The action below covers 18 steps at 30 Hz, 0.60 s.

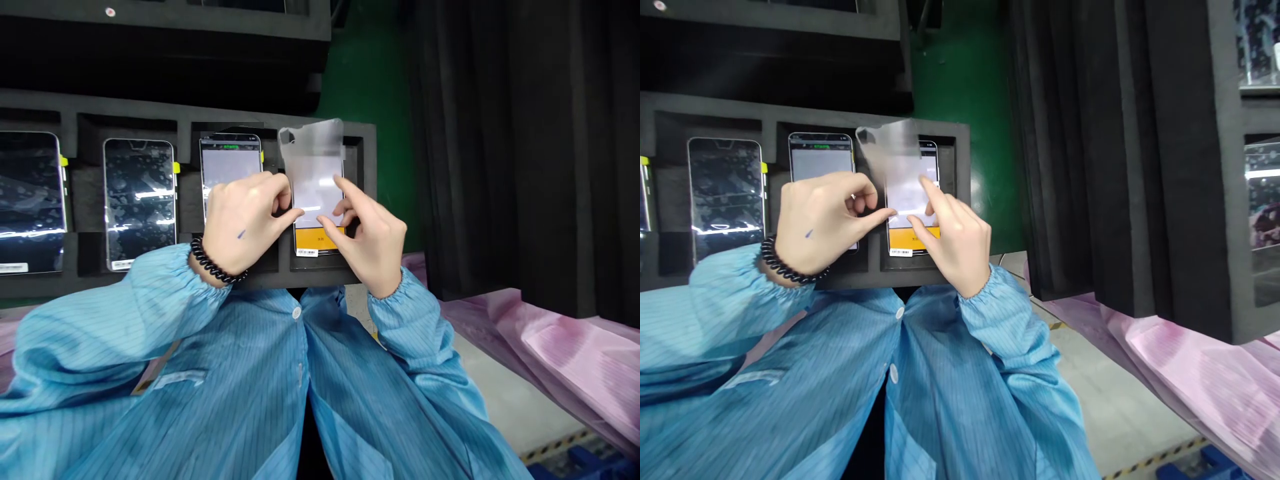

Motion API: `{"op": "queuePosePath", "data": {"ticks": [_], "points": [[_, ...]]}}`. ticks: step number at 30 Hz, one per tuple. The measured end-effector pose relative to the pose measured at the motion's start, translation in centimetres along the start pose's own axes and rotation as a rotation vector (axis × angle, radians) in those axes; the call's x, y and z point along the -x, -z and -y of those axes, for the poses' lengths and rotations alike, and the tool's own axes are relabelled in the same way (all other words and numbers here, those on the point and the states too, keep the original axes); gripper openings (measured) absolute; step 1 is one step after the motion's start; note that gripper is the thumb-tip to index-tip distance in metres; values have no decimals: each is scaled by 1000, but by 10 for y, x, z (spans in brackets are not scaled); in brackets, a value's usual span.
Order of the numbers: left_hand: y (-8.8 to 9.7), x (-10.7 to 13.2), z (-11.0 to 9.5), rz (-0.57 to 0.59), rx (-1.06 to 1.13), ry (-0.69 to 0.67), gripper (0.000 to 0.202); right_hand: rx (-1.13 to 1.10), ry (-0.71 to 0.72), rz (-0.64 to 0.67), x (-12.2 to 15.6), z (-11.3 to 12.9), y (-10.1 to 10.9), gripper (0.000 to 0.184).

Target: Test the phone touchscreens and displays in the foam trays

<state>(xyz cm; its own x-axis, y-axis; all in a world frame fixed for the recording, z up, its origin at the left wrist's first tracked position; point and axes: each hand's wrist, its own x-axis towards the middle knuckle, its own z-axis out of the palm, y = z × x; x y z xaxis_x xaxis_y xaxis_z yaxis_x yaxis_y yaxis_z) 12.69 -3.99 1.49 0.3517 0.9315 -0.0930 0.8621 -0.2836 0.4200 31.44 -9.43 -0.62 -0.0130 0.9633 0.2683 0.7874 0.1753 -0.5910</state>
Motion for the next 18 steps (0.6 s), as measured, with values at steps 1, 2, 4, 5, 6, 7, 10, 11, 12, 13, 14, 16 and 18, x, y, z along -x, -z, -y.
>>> {"op": "queuePosePath", "data": {"ticks": [1, 2, 4, 5, 6, 7, 10, 11, 12, 13, 14, 16, 18], "points": [[0, 0, -1, -11, -11, 18, 26, 70, 12, -52, 0, 2, 1, 42], [0, -1, -1, -25, -18, 29, 29, 120, 22, -107, 0, 5, 3, 45], [2, -1, -2, -64, -14, 21, 32, 156, 38, -189, 0, 10, 8, 45], [3, 0, -1, -97, -2, -1, 31, 152, 48, -216, 0, 11, 10, 44], [6, 2, -1, -139, 16, -28, 30, 142, 56, -234, 0, 12, 14, 43], [9, 5, 0, -188, 38, -57, 27, 134, 62, -250, 1, 11, 17, 42], [20, 19, 8, -323, 92, -115, 14, 123, 77, -279, 2, 5, 26, 38], [23, 25, 12, -361, 98, -126, 10, 125, 86, -269, 2, 2, 28, 35], [25, 32, 17, -396, 98, -130, 7, 130, 95, -249, 3, -1, 29, 32], [26, 38, 23, -439, 97, -143, 5, 135, 103, -219, 4, -5, 30, 30], [26, 44, 28, -470, 95, -144, 5, 141, 104, -181, 5, -8, 31, 28], [26, 54, 40, -528, 94, -144, 7, 147, 93, -119, 7, -13, 29, 27], [25, 61, 50, -533, 73, -115, 11, 145, 73, -92, 8, -17, 27, 28]]}}
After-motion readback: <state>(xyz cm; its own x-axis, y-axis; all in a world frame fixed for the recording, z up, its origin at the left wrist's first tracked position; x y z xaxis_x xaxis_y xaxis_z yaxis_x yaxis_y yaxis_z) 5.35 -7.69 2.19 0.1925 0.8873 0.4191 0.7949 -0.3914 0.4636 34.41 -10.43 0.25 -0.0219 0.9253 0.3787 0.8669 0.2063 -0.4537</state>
